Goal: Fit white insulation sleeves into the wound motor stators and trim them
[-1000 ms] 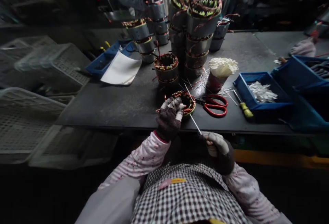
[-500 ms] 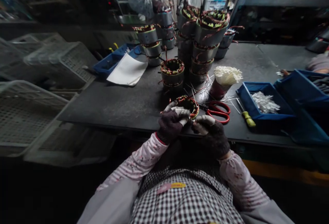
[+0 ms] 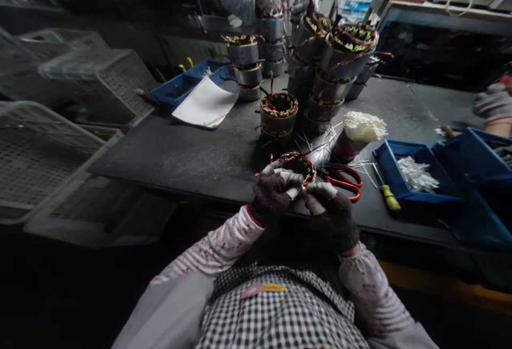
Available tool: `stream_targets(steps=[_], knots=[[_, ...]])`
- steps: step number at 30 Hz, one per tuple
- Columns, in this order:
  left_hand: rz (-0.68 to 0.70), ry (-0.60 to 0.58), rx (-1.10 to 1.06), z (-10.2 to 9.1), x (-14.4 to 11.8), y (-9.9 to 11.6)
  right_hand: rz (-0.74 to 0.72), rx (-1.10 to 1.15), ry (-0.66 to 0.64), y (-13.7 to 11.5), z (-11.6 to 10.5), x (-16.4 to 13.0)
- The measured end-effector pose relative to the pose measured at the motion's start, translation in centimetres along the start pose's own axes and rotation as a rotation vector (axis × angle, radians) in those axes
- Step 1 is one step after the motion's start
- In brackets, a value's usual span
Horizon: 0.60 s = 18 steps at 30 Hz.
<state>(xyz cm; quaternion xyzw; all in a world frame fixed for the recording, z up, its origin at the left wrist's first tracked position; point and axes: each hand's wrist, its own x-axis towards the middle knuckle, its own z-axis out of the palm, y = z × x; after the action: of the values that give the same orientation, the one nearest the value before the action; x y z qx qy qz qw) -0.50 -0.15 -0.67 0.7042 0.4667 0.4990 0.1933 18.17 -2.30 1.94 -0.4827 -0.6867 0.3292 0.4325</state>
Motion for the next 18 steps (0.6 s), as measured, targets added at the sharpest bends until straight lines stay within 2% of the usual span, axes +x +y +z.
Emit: stream_targets(steps=[3, 5, 9, 13, 16, 18], knots=[[0.009, 0.000, -0.002, -0.1, 0.0, 0.1, 0.039, -0.029, -0.040, 0.7, 0.4, 0.4], [0.014, -0.014, -0.022, -0.2, -0.1, 0.0, -0.001, -0.095, -0.046, 1.0, 0.5, 0.5], [0.019, -0.040, -0.080, -0.4, -0.1, -0.2, -0.234, -0.315, 0.048, 0.7, 0.4, 0.8], [0.023, -0.090, -0.126, -0.6, -0.1, 0.1, -0.514, -0.512, 0.027, 0.3, -0.4, 1.4], [0.012, -0.101, -0.102, -0.3, -0.3, 0.4, -0.615, -0.522, -0.001, 0.6, -1.3, 1.4], [-0.013, -0.112, -0.043, 0.0, -0.4, 0.2, -0.635, -0.438, -0.015, 1.1, -1.9, 1.2]])
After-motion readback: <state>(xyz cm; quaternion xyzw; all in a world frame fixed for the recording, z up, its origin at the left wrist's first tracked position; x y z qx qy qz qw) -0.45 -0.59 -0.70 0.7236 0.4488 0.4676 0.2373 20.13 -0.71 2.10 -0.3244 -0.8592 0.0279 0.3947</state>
